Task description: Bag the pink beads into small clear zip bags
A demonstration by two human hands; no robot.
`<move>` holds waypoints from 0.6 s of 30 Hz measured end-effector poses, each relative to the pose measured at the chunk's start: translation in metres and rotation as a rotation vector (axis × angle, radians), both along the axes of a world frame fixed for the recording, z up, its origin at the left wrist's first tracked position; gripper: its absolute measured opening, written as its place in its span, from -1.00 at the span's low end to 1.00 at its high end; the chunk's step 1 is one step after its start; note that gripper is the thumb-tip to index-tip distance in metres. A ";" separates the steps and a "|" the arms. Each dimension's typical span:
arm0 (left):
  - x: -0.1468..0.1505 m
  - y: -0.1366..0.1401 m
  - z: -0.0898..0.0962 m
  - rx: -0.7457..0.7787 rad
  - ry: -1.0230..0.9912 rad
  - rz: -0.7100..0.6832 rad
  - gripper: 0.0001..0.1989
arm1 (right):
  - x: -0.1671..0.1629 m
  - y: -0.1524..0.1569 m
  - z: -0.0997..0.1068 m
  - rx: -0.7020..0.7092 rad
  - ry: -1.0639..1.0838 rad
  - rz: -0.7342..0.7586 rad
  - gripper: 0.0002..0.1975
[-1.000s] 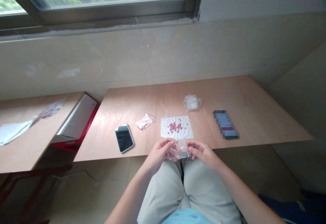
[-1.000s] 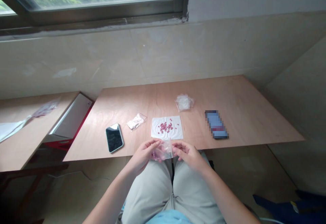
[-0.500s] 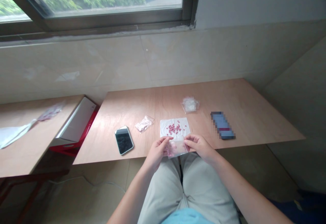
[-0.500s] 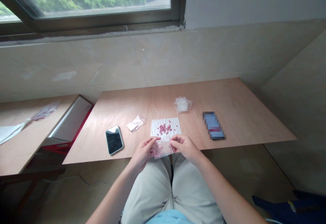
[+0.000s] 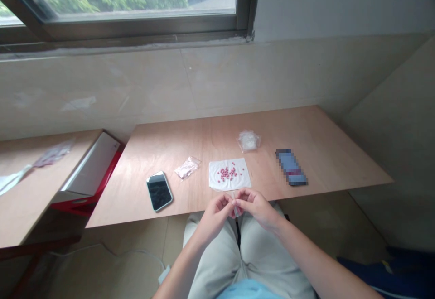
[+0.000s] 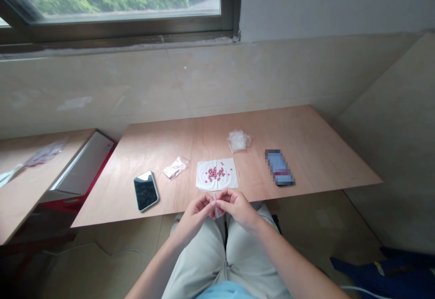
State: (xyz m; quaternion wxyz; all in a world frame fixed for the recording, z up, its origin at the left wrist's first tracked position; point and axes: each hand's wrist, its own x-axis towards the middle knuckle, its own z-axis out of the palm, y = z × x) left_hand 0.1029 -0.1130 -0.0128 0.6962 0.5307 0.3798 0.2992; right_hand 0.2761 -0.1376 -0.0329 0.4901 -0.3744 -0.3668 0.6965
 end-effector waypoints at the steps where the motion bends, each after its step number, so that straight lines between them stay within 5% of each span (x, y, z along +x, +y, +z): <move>1: 0.001 -0.001 0.000 -0.005 -0.008 -0.014 -0.65 | -0.001 0.000 -0.001 -0.005 0.000 0.005 -0.65; 18: 0.004 -0.006 -0.008 0.059 0.112 0.016 -0.61 | 0.003 -0.003 0.000 0.001 -0.027 0.115 -0.64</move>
